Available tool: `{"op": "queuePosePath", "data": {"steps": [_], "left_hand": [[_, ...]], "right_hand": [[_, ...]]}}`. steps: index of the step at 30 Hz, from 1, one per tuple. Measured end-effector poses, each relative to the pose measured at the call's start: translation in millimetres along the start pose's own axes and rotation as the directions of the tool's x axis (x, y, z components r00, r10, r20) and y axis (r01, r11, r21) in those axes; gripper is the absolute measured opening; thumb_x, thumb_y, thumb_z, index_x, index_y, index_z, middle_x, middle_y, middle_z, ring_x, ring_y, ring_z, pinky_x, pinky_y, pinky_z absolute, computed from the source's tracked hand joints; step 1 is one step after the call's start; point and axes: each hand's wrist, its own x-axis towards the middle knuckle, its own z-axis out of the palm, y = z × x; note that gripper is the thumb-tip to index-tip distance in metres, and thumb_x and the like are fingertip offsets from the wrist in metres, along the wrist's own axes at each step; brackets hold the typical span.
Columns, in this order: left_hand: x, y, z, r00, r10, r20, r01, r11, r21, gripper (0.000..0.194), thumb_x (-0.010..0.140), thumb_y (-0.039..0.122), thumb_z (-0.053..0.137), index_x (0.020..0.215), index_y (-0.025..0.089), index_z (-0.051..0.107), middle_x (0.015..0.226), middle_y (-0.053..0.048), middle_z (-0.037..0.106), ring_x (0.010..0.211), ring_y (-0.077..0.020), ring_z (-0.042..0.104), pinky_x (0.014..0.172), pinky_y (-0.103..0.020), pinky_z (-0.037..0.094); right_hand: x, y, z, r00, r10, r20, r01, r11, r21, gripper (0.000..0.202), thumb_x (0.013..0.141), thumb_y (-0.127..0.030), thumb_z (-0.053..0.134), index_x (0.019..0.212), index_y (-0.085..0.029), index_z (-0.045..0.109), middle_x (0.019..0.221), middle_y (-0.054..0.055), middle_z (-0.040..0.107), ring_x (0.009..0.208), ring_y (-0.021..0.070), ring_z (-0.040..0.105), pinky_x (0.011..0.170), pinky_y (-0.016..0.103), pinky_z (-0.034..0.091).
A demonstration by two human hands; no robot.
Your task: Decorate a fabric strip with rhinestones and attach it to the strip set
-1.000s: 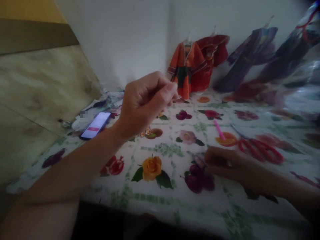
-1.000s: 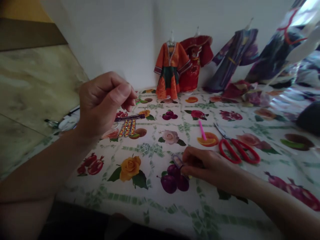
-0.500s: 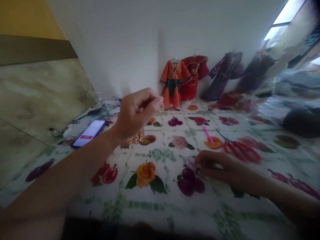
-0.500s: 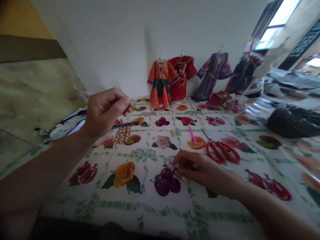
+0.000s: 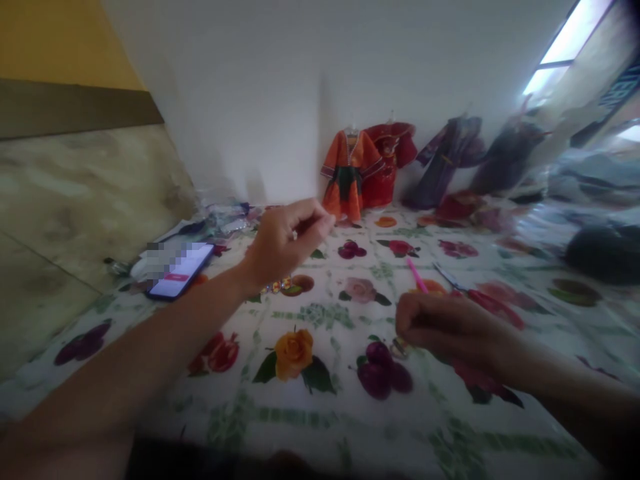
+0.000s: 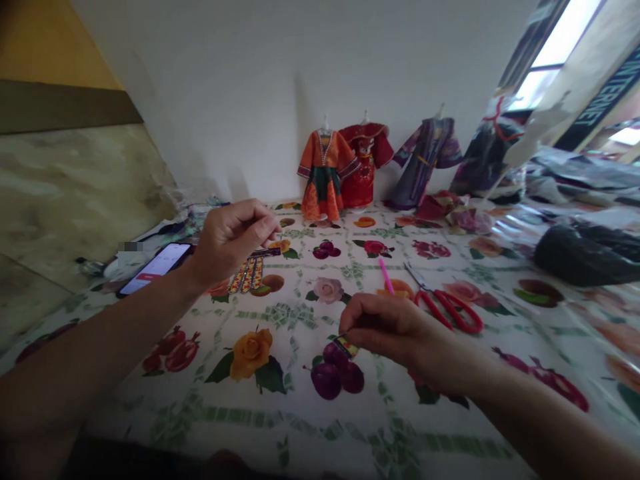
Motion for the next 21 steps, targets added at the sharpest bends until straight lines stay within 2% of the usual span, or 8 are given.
{"op": "queuePosePath", "data": {"steps": [4,8,11,15,18,21], "left_hand": [[1.0,-3.6,1.6,1.0,0.018,0.007,-0.018,1.0,0.011,0.023,0.094,0.029,0.056,0.078,0.016,0.064,0.07,-0.002,0.061,0.059,-0.0108,0.054,0.055,-0.024,0.043],[1.0,-6.2,1.1,0.999,0.038,0.0,-0.038,0.999,0.019,0.022,0.094,0.028,0.056,0.078,0.015,0.064,0.069,-0.002,0.061,0.058,-0.0102,0.053,0.054,-0.023,0.042],[1.3,-5.7,-3.1,0.999,0.04,-0.003,-0.04,0.999,0.031,0.022,0.094,0.028,0.056,0.078,0.015,0.063,0.07,-0.002,0.061,0.058,-0.0101,0.054,0.054,-0.023,0.042],[4.3,-8.5,-12.4,0.999,0.04,-0.029,-0.038,0.996,0.081,0.023,0.095,0.029,0.053,0.078,0.015,0.062,0.071,-0.002,0.061,0.061,-0.0107,0.054,0.056,-0.024,0.043],[6.3,-15.9,-20.0,0.999,0.016,-0.035,-0.011,0.989,0.15,0.025,0.095,0.032,0.05,0.079,0.016,0.061,0.073,-0.002,0.061,0.062,-0.0109,0.054,0.058,-0.024,0.045],[4.5,-25.5,-30.2,0.998,-0.055,-0.01,0.056,0.964,0.259,0.027,0.095,0.035,0.048,0.08,0.017,0.06,0.073,-0.002,0.061,0.063,-0.0114,0.055,0.059,-0.024,0.045]], "right_hand": [[2.3,-9.2,6.4,0.999,-0.046,-0.026,0.047,0.999,0.015,0.02,0.093,-0.038,0.063,0.084,-0.021,0.061,0.078,0.0,0.057,0.068,0.0123,0.051,0.061,0.024,0.043],[-3.3,-19.9,10.6,0.993,-0.1,-0.056,0.103,0.994,0.042,0.018,0.093,-0.039,0.062,0.087,-0.022,0.064,0.09,0.004,0.064,0.08,0.0169,0.06,0.065,0.027,0.05],[-5.1,-21.8,14.8,0.995,-0.05,-0.084,0.057,0.995,0.087,0.02,0.092,-0.041,0.063,0.086,-0.022,0.064,0.078,0.003,0.064,0.07,0.0156,0.06,0.058,0.026,0.049],[6.3,-8.7,24.1,0.995,0.061,-0.08,-0.046,0.981,0.188,0.025,0.09,-0.045,0.064,0.085,-0.021,0.061,0.069,0.0,0.059,0.06,0.0125,0.055,0.054,0.024,0.046],[20.2,10.0,31.0,0.988,0.132,-0.083,-0.117,0.979,0.165,0.029,0.089,-0.049,0.063,0.084,-0.021,0.06,0.068,-0.001,0.058,0.058,0.0117,0.052,0.052,0.024,0.04],[29.5,29.0,33.5,0.984,0.139,-0.107,-0.126,0.984,0.126,0.031,0.087,-0.051,0.062,0.084,-0.021,0.058,0.069,0.001,0.06,0.061,0.0149,0.056,0.055,0.027,0.042]]}}
